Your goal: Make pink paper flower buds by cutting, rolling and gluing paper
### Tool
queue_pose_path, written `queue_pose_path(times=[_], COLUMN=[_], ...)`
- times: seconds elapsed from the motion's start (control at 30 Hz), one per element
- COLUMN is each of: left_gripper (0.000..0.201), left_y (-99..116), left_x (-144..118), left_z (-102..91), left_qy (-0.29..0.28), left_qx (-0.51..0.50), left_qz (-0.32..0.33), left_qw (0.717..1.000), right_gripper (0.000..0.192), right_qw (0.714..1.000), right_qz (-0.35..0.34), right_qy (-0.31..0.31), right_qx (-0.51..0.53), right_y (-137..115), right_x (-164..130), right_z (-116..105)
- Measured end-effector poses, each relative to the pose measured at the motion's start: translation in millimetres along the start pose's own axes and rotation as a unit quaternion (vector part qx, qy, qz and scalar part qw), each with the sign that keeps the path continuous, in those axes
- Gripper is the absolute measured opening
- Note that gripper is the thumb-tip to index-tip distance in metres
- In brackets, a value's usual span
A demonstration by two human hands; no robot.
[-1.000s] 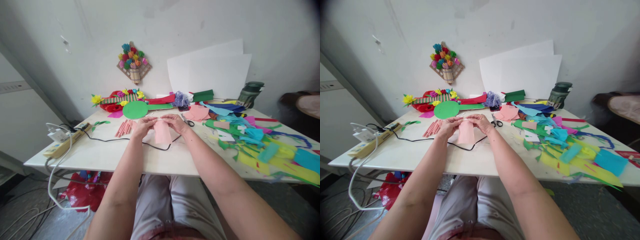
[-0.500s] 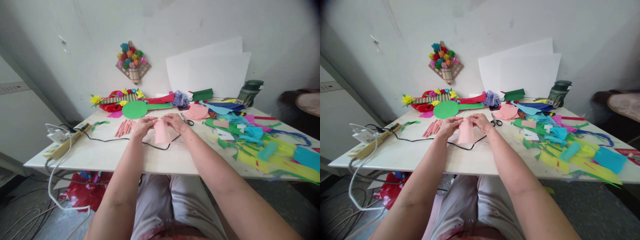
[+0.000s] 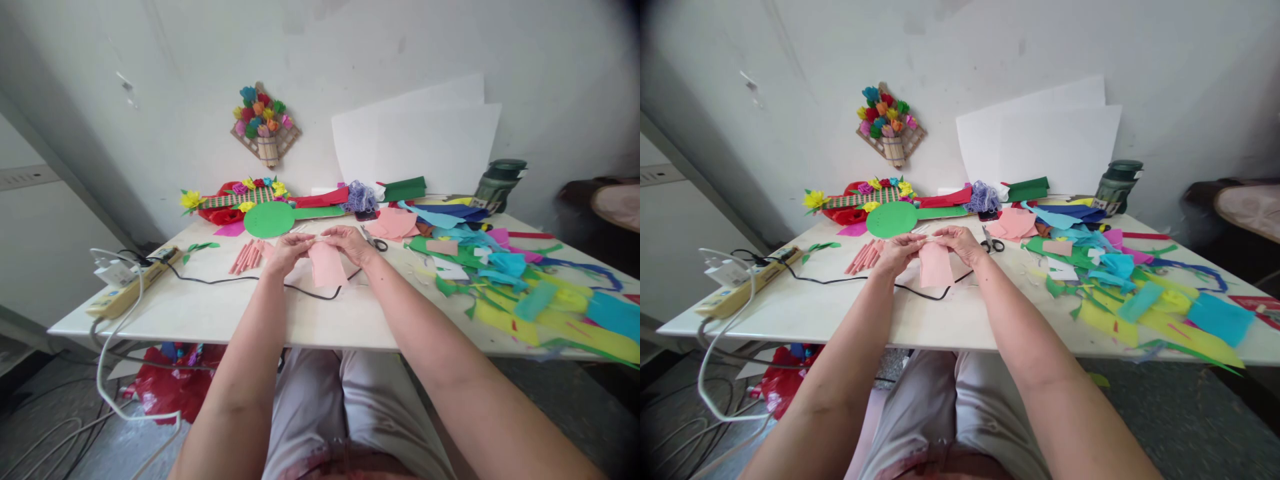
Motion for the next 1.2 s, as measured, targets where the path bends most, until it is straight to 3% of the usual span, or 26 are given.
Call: queue_pose_path(times=[0.6, 0.8, 1.2], left_gripper=[0.036, 0.044, 0.037], left_y=[0.1, 1.5, -1.0], left_x=[0.2, -0.8, 0.5], left_z=[-1.3, -1.6, -0.4], left_qy=[0.007, 0.002, -0.002], left_qx=[-0.004, -0.012, 0.008], left_qz=[0.001, 0.009, -0.003], left_qw=[1.0, 1.0, 1.0], right_gripper=[0.023, 0.023, 0.025], right_qw=[1.0, 1.0, 1.0], right_qz=[-0.018, -0.011, -0.015], right_qy=[-0.004, 0.003, -0.007], right_qx=[-0.021, -0.026, -0.027], right_y=[1.1, -0.9, -0.2], right_x=[2.4, 1.3, 0.2], right_z=[-1.6, -0.8, -1.3])
Point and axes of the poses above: each hand's wrist, its own x-axis towards the middle knuckle, its own z-axis out of the palm, y = z × x, the point moved 6 cm from there along x, towards the middle knuckle, and after that the axes turned 6 degrees about -z, right-handed, at the moved point
